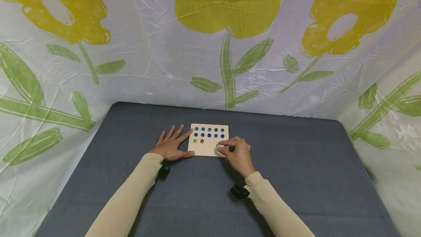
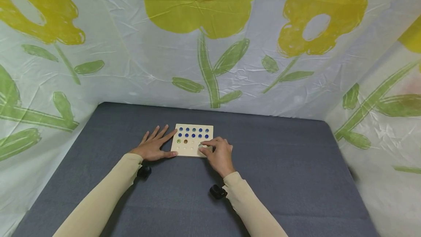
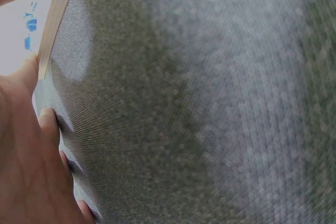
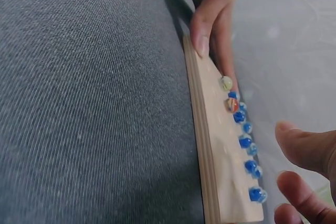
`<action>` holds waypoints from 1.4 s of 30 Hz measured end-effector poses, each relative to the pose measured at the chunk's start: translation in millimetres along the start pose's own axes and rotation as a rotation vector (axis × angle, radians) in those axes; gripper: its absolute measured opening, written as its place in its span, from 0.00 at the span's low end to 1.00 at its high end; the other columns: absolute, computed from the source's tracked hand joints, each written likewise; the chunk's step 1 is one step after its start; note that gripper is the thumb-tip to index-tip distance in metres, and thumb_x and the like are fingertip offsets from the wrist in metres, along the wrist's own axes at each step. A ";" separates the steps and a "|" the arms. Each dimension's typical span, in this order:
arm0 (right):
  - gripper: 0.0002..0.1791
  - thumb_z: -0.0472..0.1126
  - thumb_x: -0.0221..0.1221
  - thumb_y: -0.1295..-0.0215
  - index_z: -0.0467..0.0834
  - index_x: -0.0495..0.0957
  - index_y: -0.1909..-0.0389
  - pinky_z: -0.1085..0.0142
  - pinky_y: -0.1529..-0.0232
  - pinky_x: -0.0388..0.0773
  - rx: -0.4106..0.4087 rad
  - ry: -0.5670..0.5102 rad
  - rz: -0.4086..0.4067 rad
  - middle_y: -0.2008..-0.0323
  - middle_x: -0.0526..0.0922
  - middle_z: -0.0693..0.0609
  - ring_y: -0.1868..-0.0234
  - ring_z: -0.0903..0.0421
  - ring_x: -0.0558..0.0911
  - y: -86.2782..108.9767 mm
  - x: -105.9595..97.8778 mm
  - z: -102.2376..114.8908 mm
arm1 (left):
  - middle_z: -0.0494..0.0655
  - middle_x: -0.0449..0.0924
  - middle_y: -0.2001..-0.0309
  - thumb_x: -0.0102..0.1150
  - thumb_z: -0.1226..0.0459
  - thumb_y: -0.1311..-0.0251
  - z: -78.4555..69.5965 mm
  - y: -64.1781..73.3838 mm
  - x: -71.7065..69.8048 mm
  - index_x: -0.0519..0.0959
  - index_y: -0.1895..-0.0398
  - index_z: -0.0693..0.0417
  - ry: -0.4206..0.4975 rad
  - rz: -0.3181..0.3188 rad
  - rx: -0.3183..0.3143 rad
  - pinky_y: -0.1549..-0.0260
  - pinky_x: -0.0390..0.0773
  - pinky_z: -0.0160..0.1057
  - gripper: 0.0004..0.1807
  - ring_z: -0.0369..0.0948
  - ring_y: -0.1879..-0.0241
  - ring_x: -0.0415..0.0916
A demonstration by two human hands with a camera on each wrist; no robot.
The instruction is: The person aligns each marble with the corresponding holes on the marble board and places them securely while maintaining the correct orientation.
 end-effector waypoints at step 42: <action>0.07 0.39 0.74 0.42 0.43 0.92 0.63 0.52 0.60 0.64 0.048 0.144 0.006 0.69 0.83 0.48 0.67 0.51 0.74 -28.4 39.5 -0.3 | 0.52 0.33 0.17 0.51 0.23 0.45 1.0 2.0 -0.7 0.46 0.17 0.34 0.048 -0.010 0.020 0.28 0.24 0.66 0.57 0.58 0.20 0.25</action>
Point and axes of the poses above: each hand's wrist, its own y-axis away from the middle knuckle, its own x-axis out of the palm, z = x × y, the point moved 4 cm from there along -y, towards the middle knuckle
